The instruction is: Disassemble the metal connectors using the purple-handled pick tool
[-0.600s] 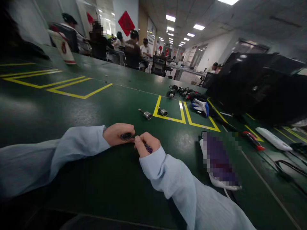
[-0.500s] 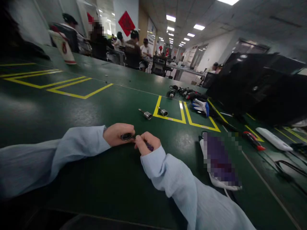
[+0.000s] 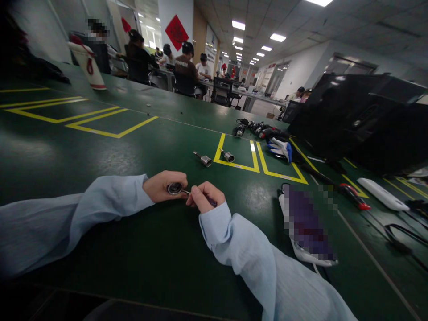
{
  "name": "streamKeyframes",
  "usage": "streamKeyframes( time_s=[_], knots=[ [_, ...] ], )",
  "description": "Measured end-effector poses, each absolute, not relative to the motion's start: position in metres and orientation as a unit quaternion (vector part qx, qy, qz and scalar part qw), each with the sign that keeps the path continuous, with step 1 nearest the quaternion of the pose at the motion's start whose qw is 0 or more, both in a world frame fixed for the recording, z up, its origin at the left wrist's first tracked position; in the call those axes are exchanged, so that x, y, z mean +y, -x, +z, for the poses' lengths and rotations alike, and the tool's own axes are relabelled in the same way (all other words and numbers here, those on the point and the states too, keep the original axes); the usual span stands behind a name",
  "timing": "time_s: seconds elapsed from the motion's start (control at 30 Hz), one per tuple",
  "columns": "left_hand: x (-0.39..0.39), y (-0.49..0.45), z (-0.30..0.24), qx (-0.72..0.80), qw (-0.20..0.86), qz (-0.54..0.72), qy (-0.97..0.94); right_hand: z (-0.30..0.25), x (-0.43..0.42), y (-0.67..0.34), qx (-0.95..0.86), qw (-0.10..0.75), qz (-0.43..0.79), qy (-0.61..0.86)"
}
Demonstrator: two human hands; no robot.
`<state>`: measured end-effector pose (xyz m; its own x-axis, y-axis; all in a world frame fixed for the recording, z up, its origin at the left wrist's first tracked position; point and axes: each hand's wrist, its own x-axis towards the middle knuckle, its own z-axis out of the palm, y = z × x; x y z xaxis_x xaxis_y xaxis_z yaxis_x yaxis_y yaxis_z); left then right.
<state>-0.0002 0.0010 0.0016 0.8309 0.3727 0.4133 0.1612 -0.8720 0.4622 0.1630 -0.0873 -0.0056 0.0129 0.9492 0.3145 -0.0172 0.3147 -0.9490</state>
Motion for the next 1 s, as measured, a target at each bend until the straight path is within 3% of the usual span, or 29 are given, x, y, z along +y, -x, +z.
streamKeyframes(
  time_s=[0.3,0.5,0.7,0.9,1.0],
  knots=[
    [0.002,-0.001,0.001,0.12,0.23,0.243,-0.935,-0.006,-0.075,-0.174,-0.454,0.558,0.599,0.352],
    [0.001,-0.001,0.002,0.117,0.243,0.249,-0.93,-0.007,-0.074,-0.173,-0.431,0.572,0.619,0.324],
    [0.0,-0.001,0.002,0.128,0.212,0.239,-0.939,-0.001,-0.086,-0.168,-0.513,0.594,0.487,0.382],
    [0.001,0.0,-0.001,0.127,0.182,0.223,-0.949,0.001,-0.101,-0.161,-0.695,0.507,0.188,0.474],
    [0.001,0.0,-0.001,0.131,0.171,0.213,-0.953,0.001,-0.101,-0.16,-0.69,0.507,0.193,0.48]
  ],
)
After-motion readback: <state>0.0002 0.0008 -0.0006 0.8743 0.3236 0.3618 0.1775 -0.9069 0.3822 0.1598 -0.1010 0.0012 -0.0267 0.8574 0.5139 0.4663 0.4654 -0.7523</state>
